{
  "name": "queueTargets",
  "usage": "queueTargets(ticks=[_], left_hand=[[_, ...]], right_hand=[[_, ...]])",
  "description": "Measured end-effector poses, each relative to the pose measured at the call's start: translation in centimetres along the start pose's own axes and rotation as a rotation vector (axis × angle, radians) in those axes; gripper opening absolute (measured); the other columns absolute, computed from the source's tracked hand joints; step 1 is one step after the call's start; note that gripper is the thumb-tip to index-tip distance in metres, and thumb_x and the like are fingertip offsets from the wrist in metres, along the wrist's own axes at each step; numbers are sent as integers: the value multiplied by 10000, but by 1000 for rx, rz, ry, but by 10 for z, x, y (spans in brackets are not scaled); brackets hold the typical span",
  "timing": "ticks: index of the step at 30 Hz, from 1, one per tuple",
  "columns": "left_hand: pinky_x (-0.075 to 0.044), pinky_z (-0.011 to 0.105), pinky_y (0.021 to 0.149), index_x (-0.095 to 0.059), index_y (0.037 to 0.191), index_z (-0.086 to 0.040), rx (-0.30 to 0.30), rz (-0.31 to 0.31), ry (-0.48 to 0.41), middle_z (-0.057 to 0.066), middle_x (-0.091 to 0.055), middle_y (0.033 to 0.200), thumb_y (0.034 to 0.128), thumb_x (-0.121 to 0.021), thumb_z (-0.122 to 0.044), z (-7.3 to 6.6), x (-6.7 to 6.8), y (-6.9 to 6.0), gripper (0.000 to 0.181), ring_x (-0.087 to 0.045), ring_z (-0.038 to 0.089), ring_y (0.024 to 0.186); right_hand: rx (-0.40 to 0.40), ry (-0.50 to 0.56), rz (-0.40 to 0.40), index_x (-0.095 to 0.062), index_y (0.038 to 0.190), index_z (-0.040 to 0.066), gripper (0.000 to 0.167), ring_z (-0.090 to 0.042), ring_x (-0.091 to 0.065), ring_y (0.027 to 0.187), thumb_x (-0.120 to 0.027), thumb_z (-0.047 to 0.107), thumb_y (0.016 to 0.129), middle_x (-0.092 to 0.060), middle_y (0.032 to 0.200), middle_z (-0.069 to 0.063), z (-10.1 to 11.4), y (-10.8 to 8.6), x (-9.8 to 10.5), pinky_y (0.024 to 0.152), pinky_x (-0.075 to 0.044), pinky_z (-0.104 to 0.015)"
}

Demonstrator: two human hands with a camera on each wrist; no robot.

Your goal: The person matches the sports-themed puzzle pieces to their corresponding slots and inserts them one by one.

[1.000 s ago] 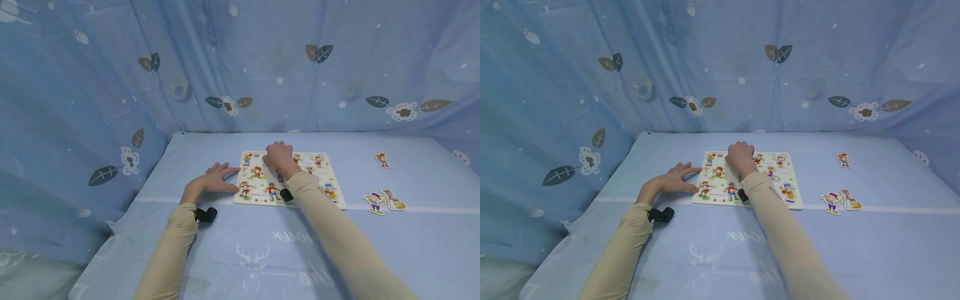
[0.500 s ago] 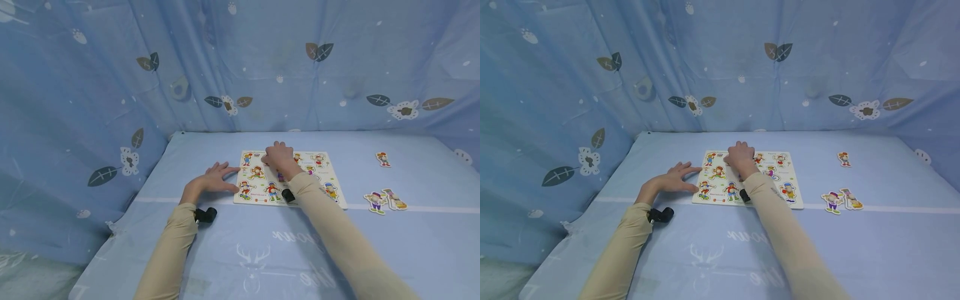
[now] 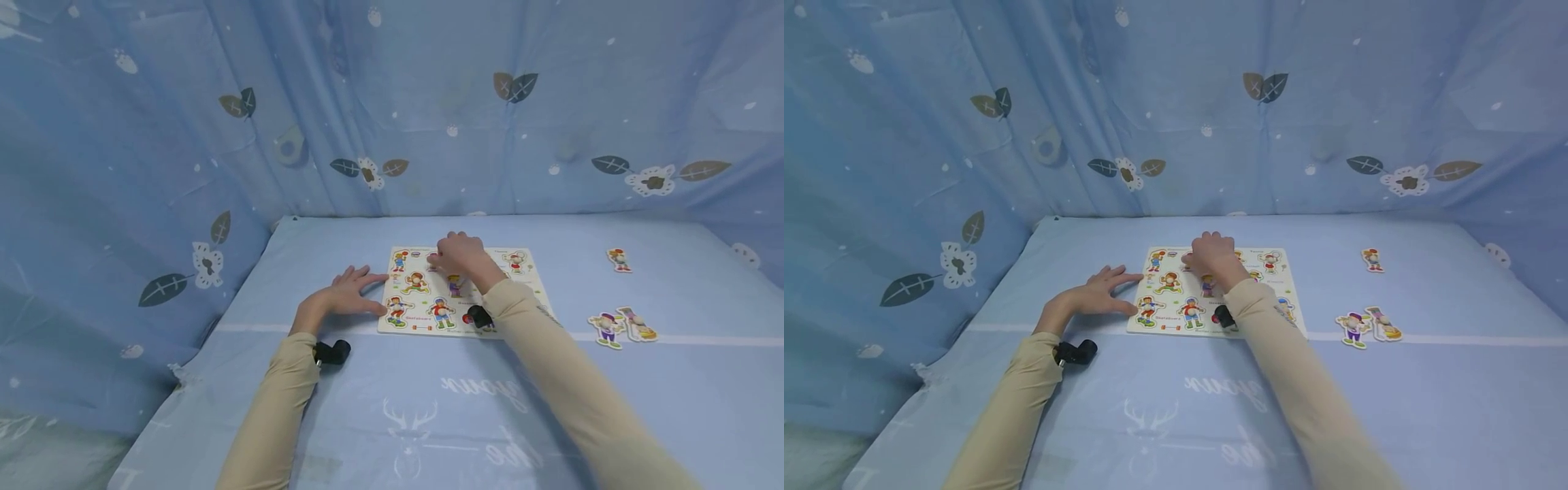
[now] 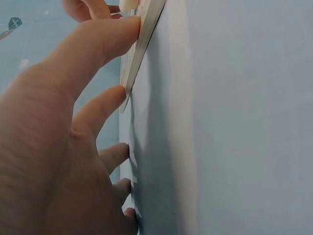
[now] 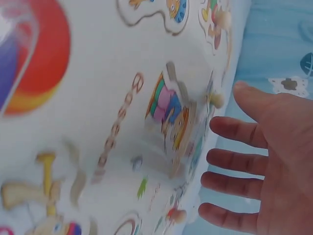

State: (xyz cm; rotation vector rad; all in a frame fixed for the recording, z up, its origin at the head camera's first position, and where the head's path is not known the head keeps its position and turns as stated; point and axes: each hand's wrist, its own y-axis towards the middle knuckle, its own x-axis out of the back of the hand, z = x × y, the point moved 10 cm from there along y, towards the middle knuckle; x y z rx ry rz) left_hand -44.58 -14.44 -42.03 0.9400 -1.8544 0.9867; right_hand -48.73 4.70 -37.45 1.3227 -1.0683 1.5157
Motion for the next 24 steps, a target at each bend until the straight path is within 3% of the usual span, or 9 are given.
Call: queueTargets(ticks=[9,16,24], left_hand=[[-6,577,1211,-332,1554,-291,2,-1,-4,139,-78,1663,830,-673,-564,1,-2,0,846,52,390,1518],[-8,587,1208,-340,1552,-276,-10,-11,-10,152,-83,1660,826,-681,-557,0,0,2,850,49,401,1516],[-6,600,1203,-346,1550,-273,-12,-13,-30,156,-85,1659,828,-684,-546,-1,0,0,843,49,410,1513]], right_hand=[[10,5,-73,-724,1029,116,353,-244,-588,889,-524,406,1015,-632,1022,-77,-18,-12,10,788,-509,-463],[25,-18,-156,-724,1067,114,320,-266,-613,911,-584,391,987,-655,1032,-80,-27,-37,25,780,-516,-495],[55,19,-213,-726,1054,114,275,-251,-594,868,-619,355,974,-646,988,-76,-46,-66,35,707,-506,-453]])
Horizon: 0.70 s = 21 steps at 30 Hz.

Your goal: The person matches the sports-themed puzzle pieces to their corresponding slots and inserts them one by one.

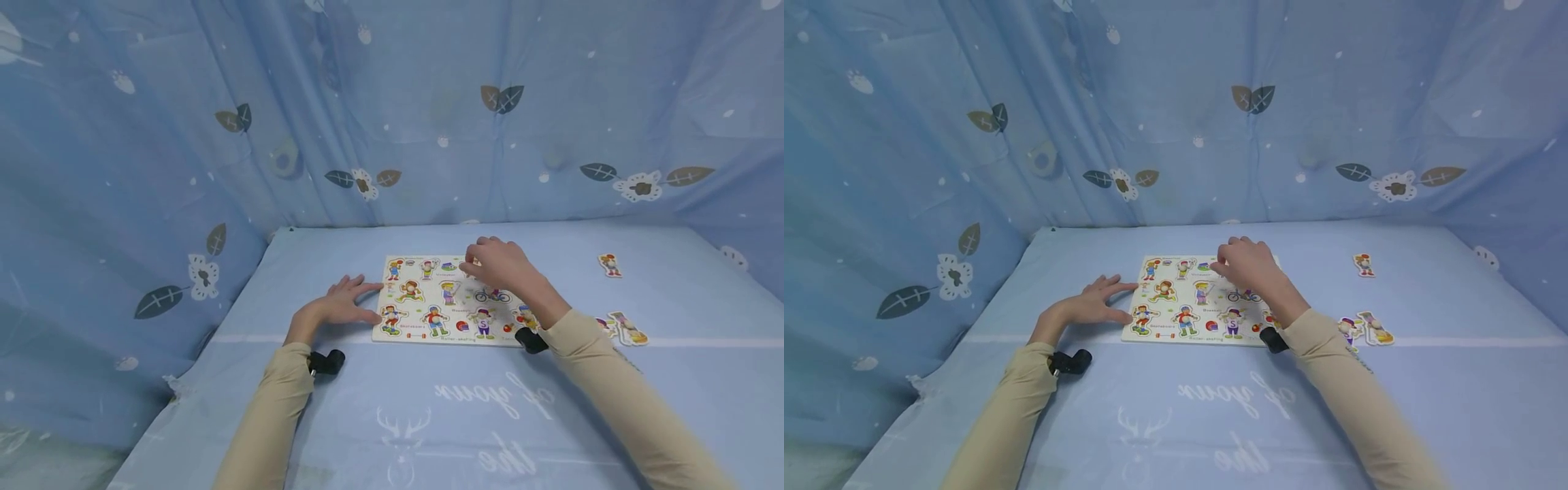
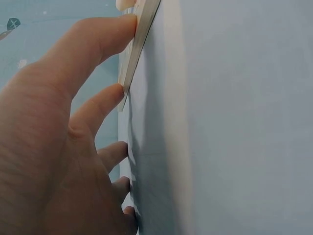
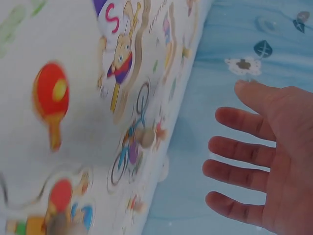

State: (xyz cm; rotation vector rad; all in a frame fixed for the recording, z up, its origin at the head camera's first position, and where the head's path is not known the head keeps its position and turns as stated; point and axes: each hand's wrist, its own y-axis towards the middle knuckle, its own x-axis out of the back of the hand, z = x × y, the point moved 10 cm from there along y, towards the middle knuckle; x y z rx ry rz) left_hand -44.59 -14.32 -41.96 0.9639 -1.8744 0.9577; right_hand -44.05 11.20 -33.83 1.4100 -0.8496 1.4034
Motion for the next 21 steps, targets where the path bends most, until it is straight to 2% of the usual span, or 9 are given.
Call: queueTargets(ticks=[6,9,13,21], left_hand=[[-1,586,1208,-333,1552,-300,9,5,15,134,-78,1664,828,-675,-566,2,-1,0,844,58,388,1518],[-1,583,1209,-333,1551,-309,8,6,12,128,-79,1664,825,-674,-569,2,-2,1,844,57,384,1519],[-3,587,1208,-335,1551,-303,-4,9,7,131,-86,1663,825,-672,-563,0,-5,1,841,52,389,1519],[-3,596,1205,-318,1560,-287,-1,7,12,137,-83,1663,827,-658,-553,0,-1,-1,851,54,397,1517]], right_hand=[[-13,73,6,-725,1083,91,273,-289,-593,956,-617,318,976,-647,1064,-118,-33,-18,5,773,-509,-488],[-57,97,12,-713,1109,69,275,-318,-585,1000,-620,291,976,-638,1120,-160,-58,-28,5,802,-502,-524],[-130,111,26,-698,1111,47,266,-326,-571,981,-631,261,968,-622,1134,-186,-91,-40,2,784,-494,-525],[-145,165,43,-663,1143,-3,304,-355,-560,1010,-608,249,981,-593,1159,-225,-121,-44,5,811,-497,-536]])
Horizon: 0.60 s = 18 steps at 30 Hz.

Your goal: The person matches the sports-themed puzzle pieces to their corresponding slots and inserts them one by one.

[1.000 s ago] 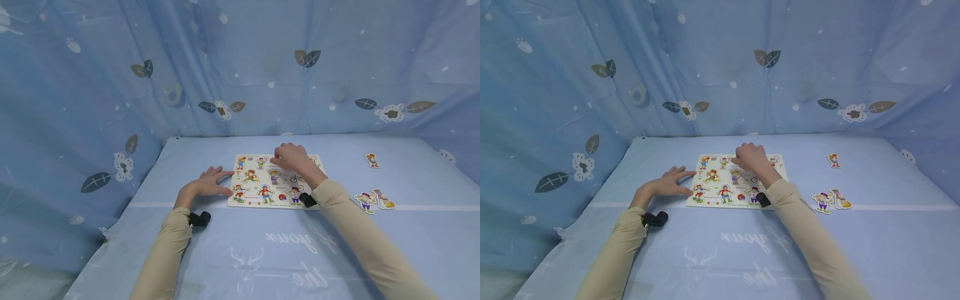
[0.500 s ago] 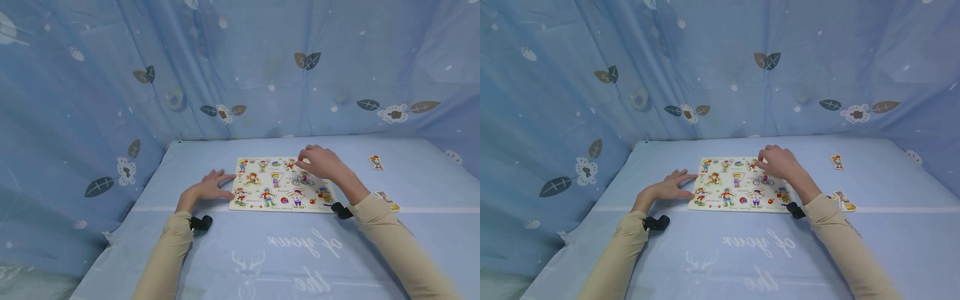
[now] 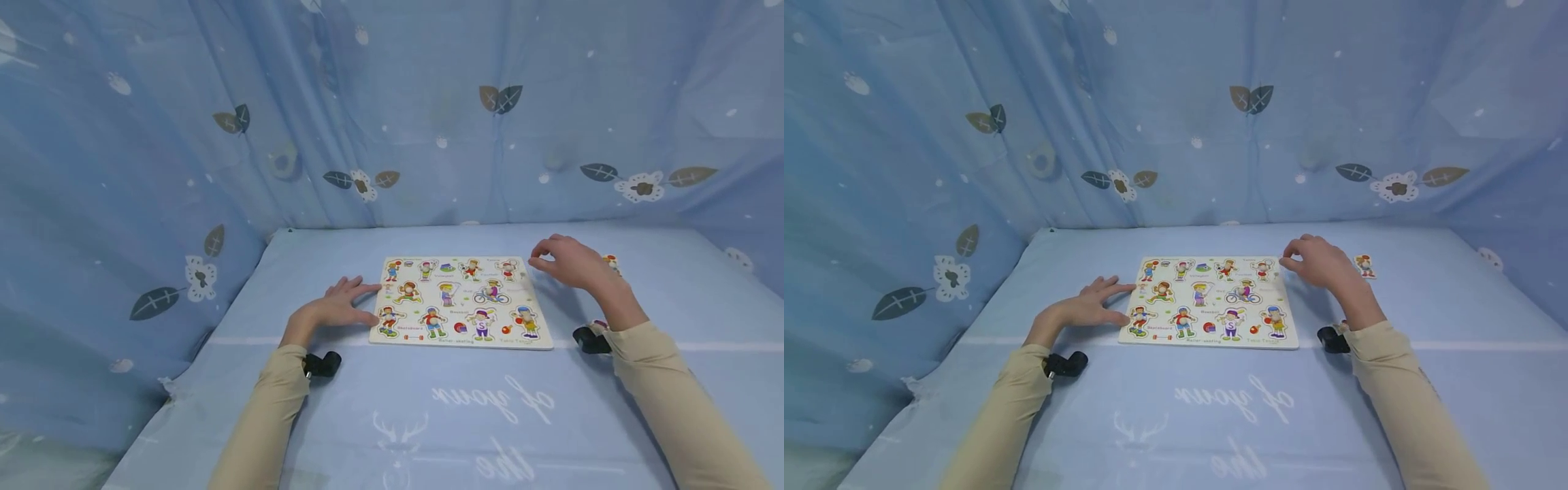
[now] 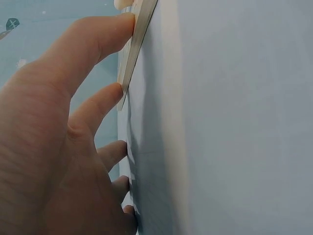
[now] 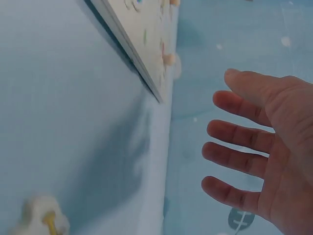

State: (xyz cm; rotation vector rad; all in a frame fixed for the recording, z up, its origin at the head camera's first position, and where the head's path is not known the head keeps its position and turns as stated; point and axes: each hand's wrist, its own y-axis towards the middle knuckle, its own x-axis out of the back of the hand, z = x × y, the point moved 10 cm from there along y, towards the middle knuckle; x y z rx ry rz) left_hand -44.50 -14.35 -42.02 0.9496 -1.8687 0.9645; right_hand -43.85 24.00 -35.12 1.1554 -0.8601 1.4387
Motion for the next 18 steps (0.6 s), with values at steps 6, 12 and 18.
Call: queueTargets(ticks=[6,12,18], left_hand=[[9,602,1201,-315,1562,-278,-16,7,-13,148,-76,1661,822,-662,-555,0,1,-1,863,62,409,1513],[4,598,1203,-314,1563,-281,-17,4,-8,144,-80,1662,823,-660,-560,1,2,1,863,59,401,1515],[8,610,1198,-311,1564,-271,-18,7,-2,156,-78,1660,828,-658,-561,1,0,1,864,56,419,1510]], right_hand=[[-69,58,-2,-619,1196,-36,373,-433,-512,1108,-575,280,1002,-544,1230,-279,-30,-7,15,889,-461,-611],[-97,88,-48,-578,1242,-71,404,-466,-485,1127,-587,241,986,-534,1242,-313,-52,-11,28,918,-435,-634],[-130,125,-73,-528,1300,-76,419,-481,-484,1126,-581,198,988,-490,1282,-332,-70,-19,32,896,-457,-629]])
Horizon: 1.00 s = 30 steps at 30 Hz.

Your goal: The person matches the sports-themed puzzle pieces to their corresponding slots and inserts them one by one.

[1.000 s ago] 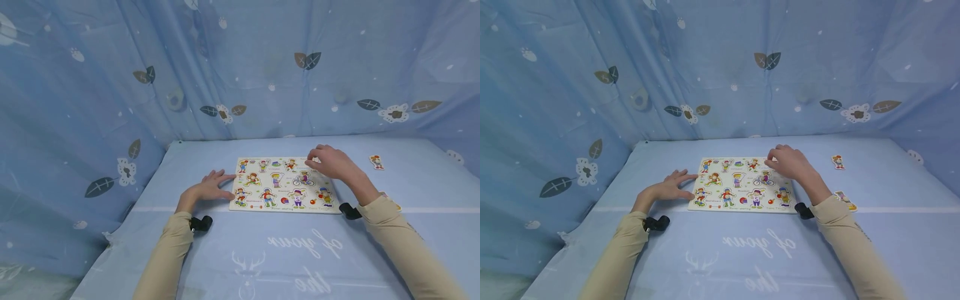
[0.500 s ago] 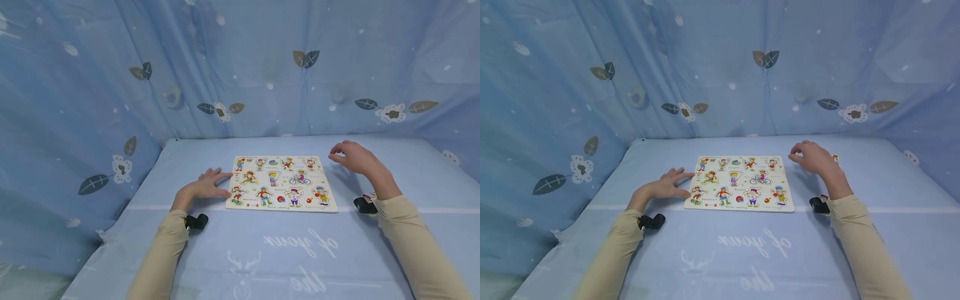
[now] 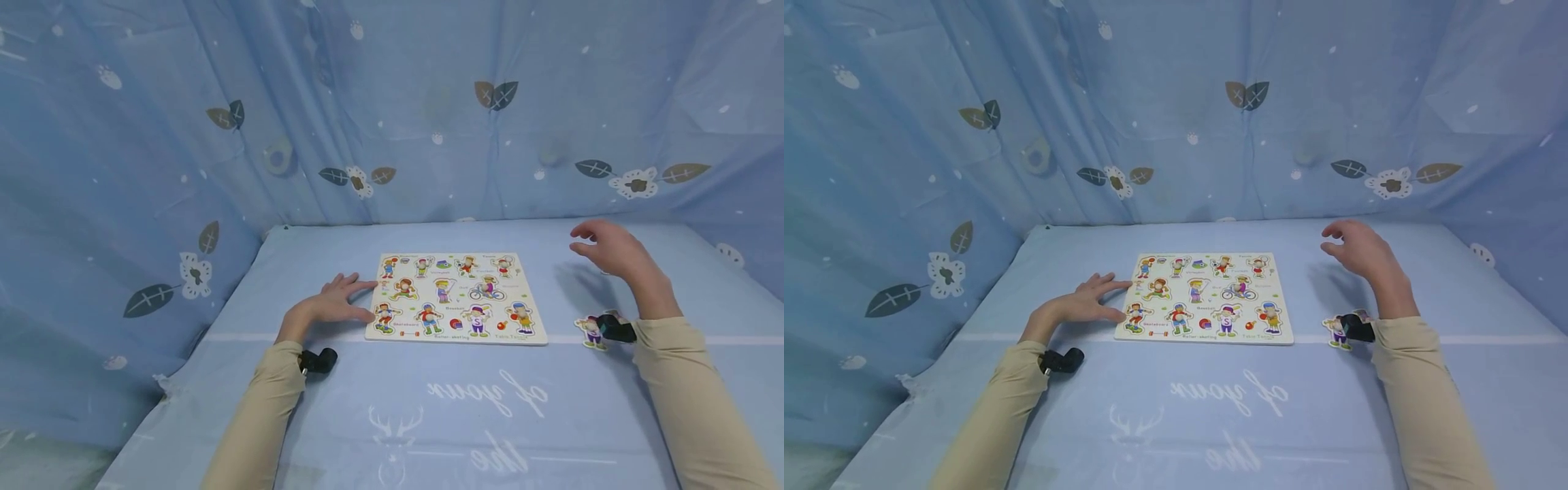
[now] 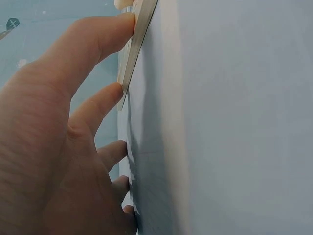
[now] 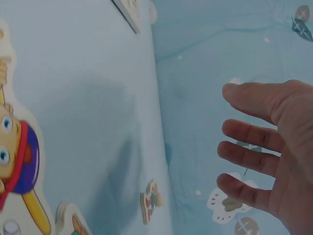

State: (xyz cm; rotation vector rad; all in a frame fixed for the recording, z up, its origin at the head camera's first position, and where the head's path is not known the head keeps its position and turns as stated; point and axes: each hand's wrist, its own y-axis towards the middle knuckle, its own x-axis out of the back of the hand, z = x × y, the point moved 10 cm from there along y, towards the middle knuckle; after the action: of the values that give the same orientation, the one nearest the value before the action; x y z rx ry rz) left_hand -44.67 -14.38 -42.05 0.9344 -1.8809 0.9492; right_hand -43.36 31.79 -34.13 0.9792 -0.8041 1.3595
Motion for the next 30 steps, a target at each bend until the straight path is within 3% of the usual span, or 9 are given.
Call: queueTargets(ticks=[3,8,17,20,26,30], left_hand=[[9,609,1198,-313,1563,-269,-2,-1,-1,159,-81,1659,827,-658,-559,0,-1,0,863,54,422,1510],[6,603,1201,-316,1562,-276,-13,-3,-6,157,-84,1659,831,-664,-566,1,-2,0,860,47,419,1511],[7,594,1205,-316,1561,-289,2,1,-5,143,-80,1662,824,-661,-576,3,-2,0,863,52,402,1516],[10,590,1206,-318,1560,-288,6,1,-7,142,-81,1662,823,-660,-572,2,-1,0,861,52,397,1517],[9,592,1206,-323,1559,-285,6,0,-9,144,-83,1661,825,-662,-568,1,-2,0,857,51,398,1517],[5,590,1206,-328,1557,-286,6,-3,-13,143,-87,1661,822,-665,-569,2,-1,0,857,47,398,1517]], right_hand=[[-27,15,12,-478,1348,-72,457,-502,-477,1144,-570,207,997,-446,1323,-349,-8,-1,-1,896,-466,-637],[-54,19,28,-416,1400,-76,500,-542,-395,1242,-554,197,1005,-380,1390,-372,-21,-2,-3,992,-374,-691],[-112,19,-95,-460,1359,-97,441,-578,-346,1246,-527,148,999,-395,1360,-389,-50,-12,14,1007,-308,-722],[-122,-2,-38,-430,1372,-132,501,-591,-342,1239,-535,178,992,-387,1350,-413,-60,-12,7,1008,-314,-715],[-154,-25,156,-355,1386,-181,611,-621,-306,1245,-510,264,997,-348,1347,-444,-80,-15,-16,1028,-302,-709],[-194,-11,202,-339,1394,-177,630,-622,-294,1243,-524,273,995,-337,1340,-443,-89,-17,-25,1046,-272,-717]])
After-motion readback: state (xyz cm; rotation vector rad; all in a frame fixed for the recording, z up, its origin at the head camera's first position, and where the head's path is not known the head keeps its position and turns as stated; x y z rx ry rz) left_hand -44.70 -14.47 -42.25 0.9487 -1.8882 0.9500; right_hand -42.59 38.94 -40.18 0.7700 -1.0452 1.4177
